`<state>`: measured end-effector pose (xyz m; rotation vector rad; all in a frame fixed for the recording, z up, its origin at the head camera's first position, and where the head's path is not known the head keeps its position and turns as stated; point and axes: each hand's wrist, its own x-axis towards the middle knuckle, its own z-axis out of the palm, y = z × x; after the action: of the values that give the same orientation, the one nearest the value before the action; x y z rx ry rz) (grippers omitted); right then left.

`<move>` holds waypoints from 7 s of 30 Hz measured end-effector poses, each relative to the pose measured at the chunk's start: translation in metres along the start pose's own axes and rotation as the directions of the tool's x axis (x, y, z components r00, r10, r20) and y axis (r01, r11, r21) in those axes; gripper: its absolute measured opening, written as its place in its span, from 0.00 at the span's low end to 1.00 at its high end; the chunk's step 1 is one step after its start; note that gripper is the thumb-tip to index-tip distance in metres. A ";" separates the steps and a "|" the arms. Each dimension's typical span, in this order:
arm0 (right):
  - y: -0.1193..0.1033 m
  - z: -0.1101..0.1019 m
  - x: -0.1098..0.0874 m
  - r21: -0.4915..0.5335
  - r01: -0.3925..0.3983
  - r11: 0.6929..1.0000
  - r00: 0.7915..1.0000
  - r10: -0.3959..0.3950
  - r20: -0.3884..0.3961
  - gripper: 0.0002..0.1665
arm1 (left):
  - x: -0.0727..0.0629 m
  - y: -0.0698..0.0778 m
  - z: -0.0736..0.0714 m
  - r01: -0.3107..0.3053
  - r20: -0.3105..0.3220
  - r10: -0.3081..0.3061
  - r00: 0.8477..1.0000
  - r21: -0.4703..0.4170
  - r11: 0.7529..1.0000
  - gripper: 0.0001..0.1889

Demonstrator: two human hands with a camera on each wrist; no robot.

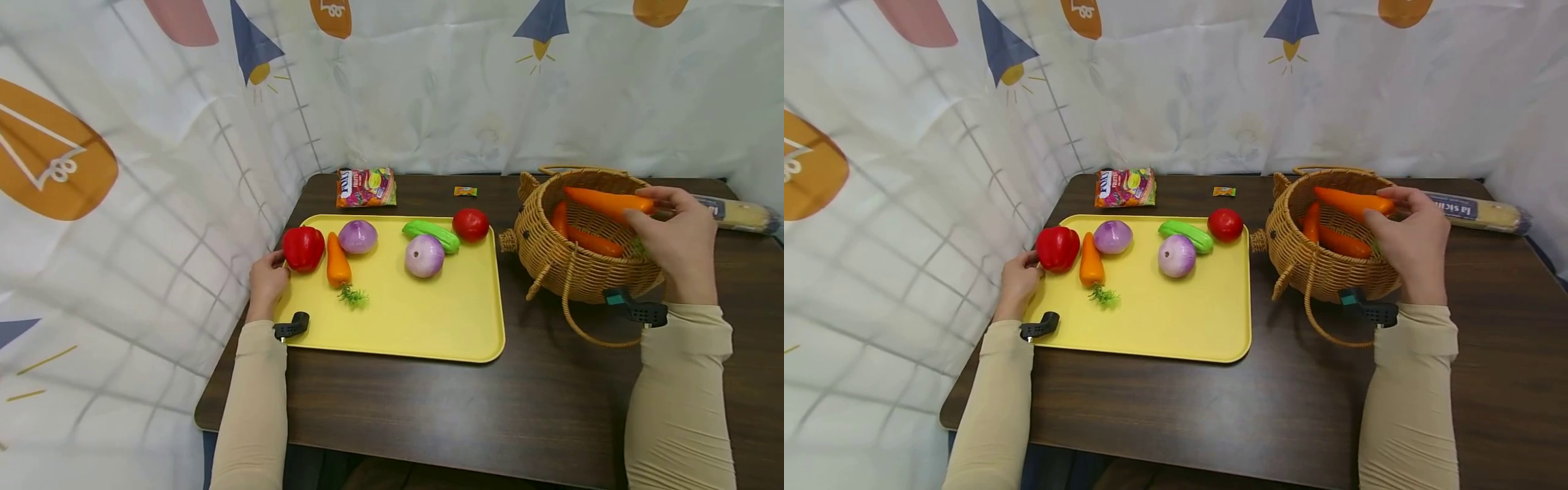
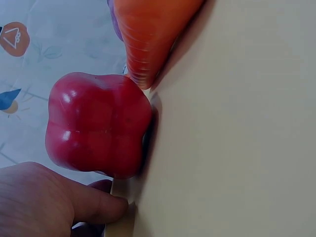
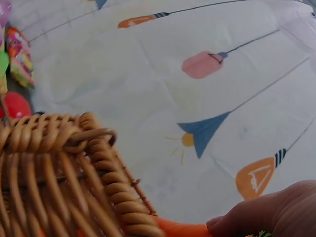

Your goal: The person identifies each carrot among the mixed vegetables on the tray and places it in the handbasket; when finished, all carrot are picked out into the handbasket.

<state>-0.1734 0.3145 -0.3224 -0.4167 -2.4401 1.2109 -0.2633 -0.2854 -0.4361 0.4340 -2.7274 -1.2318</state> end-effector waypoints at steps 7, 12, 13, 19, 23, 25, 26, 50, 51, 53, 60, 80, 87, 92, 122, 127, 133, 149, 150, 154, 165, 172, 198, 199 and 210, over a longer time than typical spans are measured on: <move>-0.003 0.010 0.000 -0.113 0.021 0.993 0.998 -0.028 -0.056 0.30 | 0.000 0.000 -0.001 -0.010 -0.001 0.010 1.000 -0.001 1.000 0.26; -0.009 0.021 0.000 -0.116 0.070 0.991 0.998 -0.071 -0.002 0.31 | -0.001 0.001 -0.003 0.011 0.005 -0.011 1.000 -0.006 1.000 0.26; -0.010 0.023 0.000 -0.125 0.076 0.989 0.997 -0.075 0.010 0.31 | -0.001 0.001 -0.003 0.012 0.006 -0.012 1.000 -0.010 1.000 0.26; -0.009 0.024 -0.002 -0.153 0.058 0.987 0.998 -0.054 0.031 0.32 | -0.001 0.001 -0.001 -0.015 0.007 0.015 1.000 0.004 1.000 0.26; -0.007 0.020 -0.003 -0.124 0.043 0.991 0.998 -0.037 0.051 0.32 | -0.001 0.002 0.001 -0.014 0.011 0.014 1.000 0.001 1.000 0.26; -0.007 0.019 -0.003 -0.102 0.041 0.994 0.997 -0.035 0.063 0.30 | -0.001 0.002 0.001 -0.011 0.010 0.011 1.000 -0.007 1.000 0.25; -0.007 0.018 -0.003 -0.090 0.045 0.995 0.997 -0.039 0.069 0.30 | -0.001 0.002 0.001 -0.013 0.008 0.013 1.000 -0.007 1.000 0.25; -0.049 0.043 -0.026 0.631 0.067 0.773 0.983 -0.161 0.092 0.18 | -0.002 0.001 -0.003 0.006 0.037 -0.006 0.999 -0.014 1.000 0.26; -0.053 0.045 -0.029 0.689 0.047 0.724 0.978 -0.175 0.117 0.19 | -0.002 0.001 -0.003 0.008 0.037 -0.007 0.999 -0.017 1.000 0.26; -0.060 0.050 -0.034 0.739 0.026 0.673 0.965 -0.209 0.156 0.19 | -0.002 0.002 -0.004 0.012 0.033 -0.011 0.999 -0.021 1.000 0.26; -0.076 0.076 -0.051 0.640 0.029 0.768 0.919 -0.272 0.286 0.18 | -0.003 0.002 -0.005 0.005 0.018 -0.005 1.000 -0.010 1.000 0.25; -0.139 0.203 -0.102 0.438 0.164 0.884 0.744 -0.402 0.534 0.11 | -0.001 -0.002 -0.008 0.028 0.023 -0.027 0.999 -0.022 0.999 0.26; -0.152 0.241 -0.118 0.367 0.237 0.899 0.716 -0.417 0.560 0.12 | 0.000 -0.001 -0.007 0.007 0.012 -0.007 1.000 -0.009 1.000 0.26; -0.152 0.263 -0.132 0.285 0.369 0.885 0.690 -0.466 0.554 0.18 | -0.004 0.001 -0.001 0.008 0.007 -0.008 1.000 -0.028 1.000 0.26; -0.149 0.355 -0.132 0.074 0.230 0.970 0.806 -0.232 0.544 0.37 | 0.000 -0.001 0.000 0.002 -0.007 -0.002 1.000 -0.022 1.000 0.26; -0.151 0.359 -0.132 0.054 0.218 0.974 0.815 -0.212 0.540 0.37 | 0.001 0.000 0.000 0.010 -0.013 -0.010 1.000 -0.029 1.000 0.26; -0.148 0.361 -0.131 0.032 0.221 0.975 0.834 -0.206 0.513 0.30 | 0.000 0.000 0.001 0.011 -0.008 -0.011 1.000 -0.022 1.000 0.26; -0.140 0.337 -0.128 0.058 0.208 0.976 0.845 -0.210 0.492 0.26 | -0.001 0.002 0.000 0.017 0.001 -0.017 1.000 -0.038 0.999 0.26; -0.138 0.335 -0.126 0.066 0.209 0.976 0.845 -0.214 0.490 0.25 | -0.001 0.003 0.000 0.016 0.001 -0.016 1.000 -0.037 0.999 0.26; -0.133 0.323 -0.120 0.091 0.231 0.969 0.842 -0.246 0.480 0.24 | 0.002 0.004 -0.001 0.020 0.000 -0.020 1.000 -0.038 0.999 0.26; -0.113 0.289 -0.122 0.266 0.291 0.919 0.802 -0.386 0.456 0.23 | -0.004 0.000 -0.003 0.021 0.015 -0.021 1.000 -0.013 1.000 0.26; -0.103 0.265 -0.124 0.340 0.404 0.849 0.786 -0.513 0.346 0.20 | -0.006 -0.002 -0.003 0.018 0.012 -0.018 1.000 -0.009 1.000 0.26; -0.082 0.172 -0.079 0.379 0.349 0.857 0.851 -0.459 0.254 0.19 | -0.003 0.001 -0.001 0.005 0.004 -0.005 1.000 -0.023 1.000 0.26; -0.082 0.169 -0.077 0.382 0.348 0.856 0.853 -0.459 0.250 0.19 | -0.003 0.001 -0.001 0.006 0.006 -0.006 1.000 -0.021 1.000 0.26; -0.081 0.136 -0.058 0.430 0.316 0.845 0.885 -0.427 0.188 0.20 | -0.003 0.000 0.000 0.020 0.012 -0.020 1.000 -0.023 1.000 0.26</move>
<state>-0.1930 0.1483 -0.3446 0.3594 -2.2572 1.6012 -0.2609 -0.2847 -0.4358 0.4537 -2.7225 -1.2729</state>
